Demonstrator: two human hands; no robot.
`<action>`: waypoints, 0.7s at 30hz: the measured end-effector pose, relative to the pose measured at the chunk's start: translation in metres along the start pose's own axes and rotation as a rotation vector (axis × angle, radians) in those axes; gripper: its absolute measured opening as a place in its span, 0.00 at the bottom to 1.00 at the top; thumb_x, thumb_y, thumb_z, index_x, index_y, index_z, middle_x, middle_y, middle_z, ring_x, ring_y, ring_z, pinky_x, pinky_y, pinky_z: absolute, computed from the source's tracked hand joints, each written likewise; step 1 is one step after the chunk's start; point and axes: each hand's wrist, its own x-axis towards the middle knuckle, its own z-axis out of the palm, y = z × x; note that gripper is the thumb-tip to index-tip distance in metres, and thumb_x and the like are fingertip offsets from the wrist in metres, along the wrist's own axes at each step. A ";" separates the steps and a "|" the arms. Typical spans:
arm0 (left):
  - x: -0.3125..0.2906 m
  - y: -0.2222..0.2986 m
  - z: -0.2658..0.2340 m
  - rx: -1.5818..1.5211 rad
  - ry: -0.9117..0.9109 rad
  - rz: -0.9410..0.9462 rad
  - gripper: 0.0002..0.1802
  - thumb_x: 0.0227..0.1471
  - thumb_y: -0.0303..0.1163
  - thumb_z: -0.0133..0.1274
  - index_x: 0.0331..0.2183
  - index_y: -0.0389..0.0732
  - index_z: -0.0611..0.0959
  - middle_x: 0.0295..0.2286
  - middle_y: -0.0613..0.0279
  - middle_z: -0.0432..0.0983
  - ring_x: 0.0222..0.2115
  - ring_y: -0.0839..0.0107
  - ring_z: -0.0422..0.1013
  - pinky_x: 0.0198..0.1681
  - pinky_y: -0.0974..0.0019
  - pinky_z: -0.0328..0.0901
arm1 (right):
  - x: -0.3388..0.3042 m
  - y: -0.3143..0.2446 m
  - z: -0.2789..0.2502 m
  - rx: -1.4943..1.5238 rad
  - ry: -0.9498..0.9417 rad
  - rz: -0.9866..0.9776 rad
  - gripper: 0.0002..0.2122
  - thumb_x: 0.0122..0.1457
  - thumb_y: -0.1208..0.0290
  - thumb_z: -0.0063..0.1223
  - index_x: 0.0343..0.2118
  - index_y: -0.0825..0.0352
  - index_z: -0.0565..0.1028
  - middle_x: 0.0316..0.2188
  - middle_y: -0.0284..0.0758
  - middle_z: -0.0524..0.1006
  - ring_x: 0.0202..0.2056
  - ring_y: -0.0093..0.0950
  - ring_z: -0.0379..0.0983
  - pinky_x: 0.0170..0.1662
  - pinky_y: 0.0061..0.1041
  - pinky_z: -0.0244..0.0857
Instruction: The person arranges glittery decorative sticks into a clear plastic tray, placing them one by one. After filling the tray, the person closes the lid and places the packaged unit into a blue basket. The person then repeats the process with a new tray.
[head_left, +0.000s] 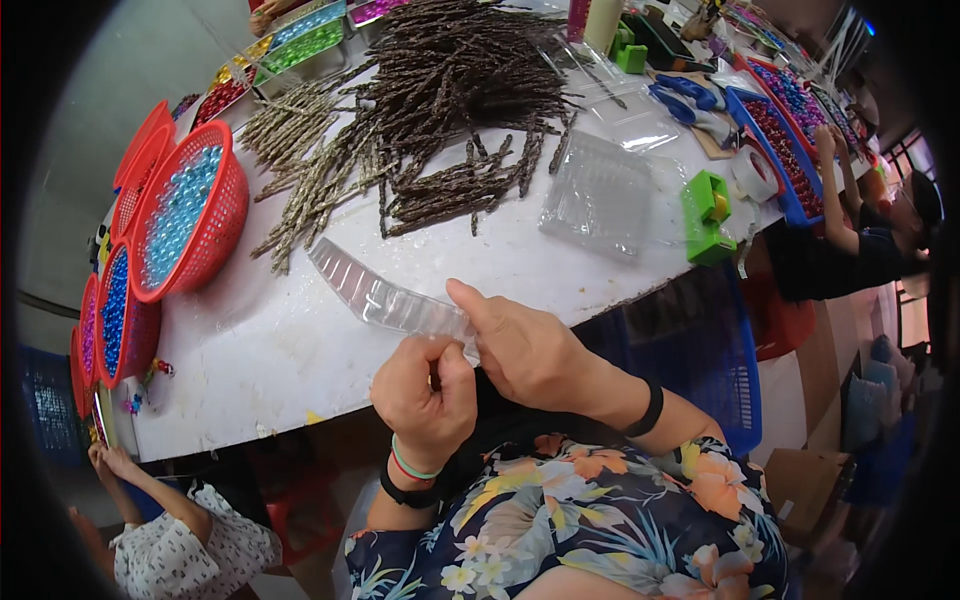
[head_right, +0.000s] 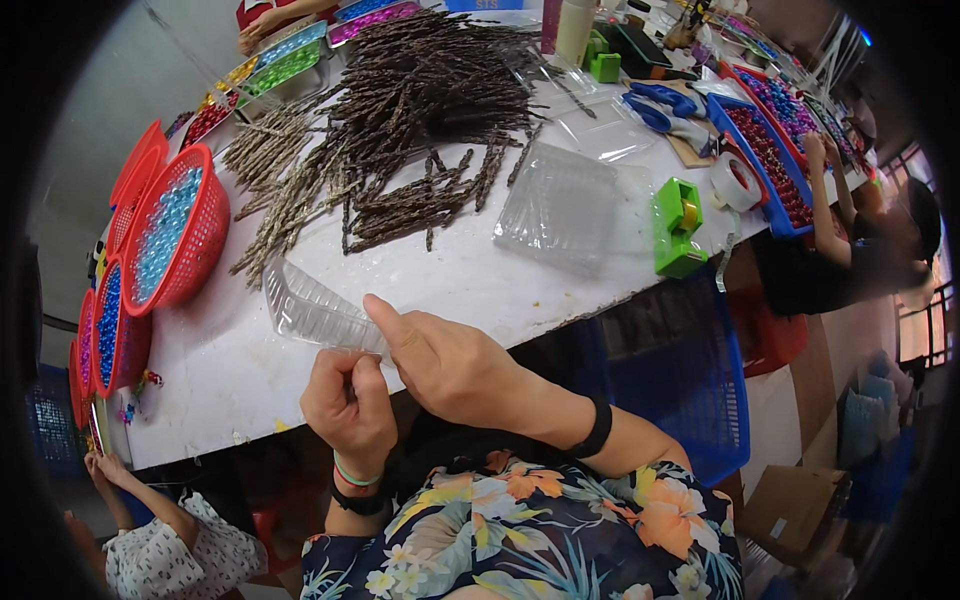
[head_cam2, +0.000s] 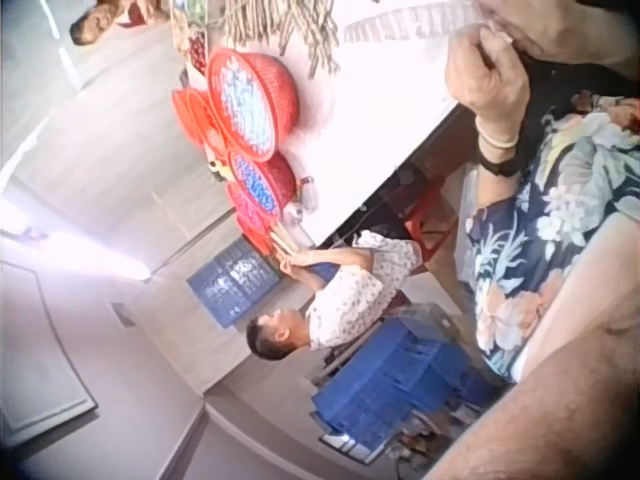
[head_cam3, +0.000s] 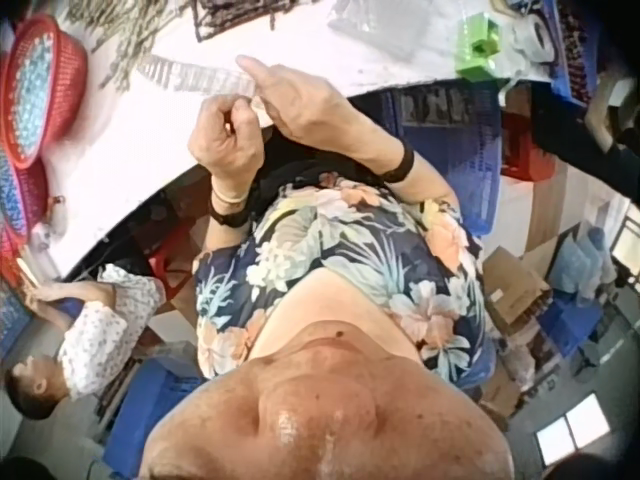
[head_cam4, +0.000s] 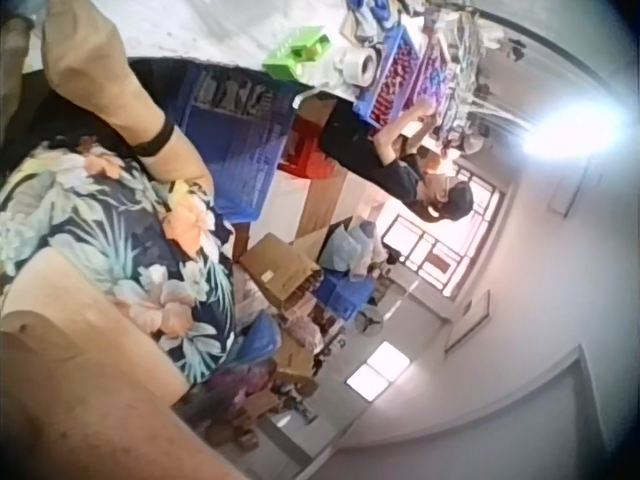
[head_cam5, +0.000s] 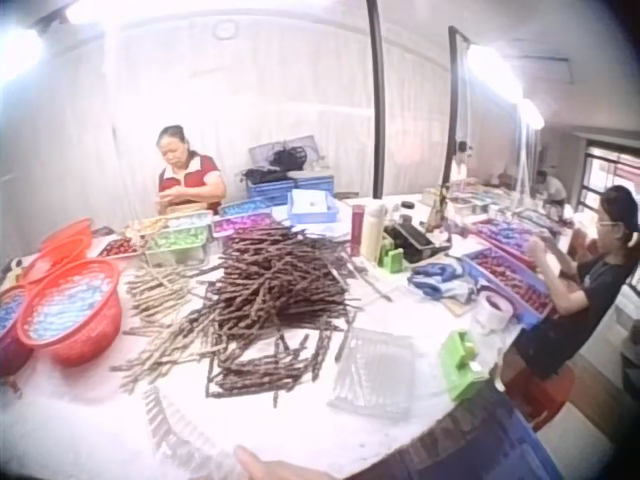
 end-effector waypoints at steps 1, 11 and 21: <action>0.002 0.001 0.004 -0.005 0.005 -0.009 0.03 0.50 0.17 0.54 0.28 0.34 0.80 0.20 0.57 0.76 0.16 0.71 0.71 0.21 0.69 0.64 | 0.000 0.000 0.002 -0.042 0.010 -0.006 0.30 0.54 0.82 0.55 0.62 0.80 0.62 0.30 0.40 0.75 0.28 0.33 0.75 0.31 0.29 0.72; 0.005 -0.003 0.002 -0.046 -0.058 -0.074 0.01 0.54 0.19 0.56 0.31 0.31 0.81 0.24 0.53 0.80 0.17 0.70 0.74 0.23 0.71 0.67 | 0.001 -0.001 0.011 -0.049 0.048 0.004 0.29 0.53 0.83 0.54 0.60 0.81 0.63 0.28 0.39 0.74 0.27 0.34 0.74 0.31 0.30 0.72; 0.012 0.002 -0.035 -0.614 0.246 -0.250 0.10 0.54 0.25 0.41 0.21 0.39 0.65 0.15 0.72 0.54 0.17 0.82 0.48 0.20 0.72 0.45 | 0.009 0.068 -0.044 0.132 0.530 0.552 0.16 0.70 0.75 0.38 0.57 0.71 0.70 0.35 0.34 0.73 0.35 0.22 0.70 0.42 0.22 0.67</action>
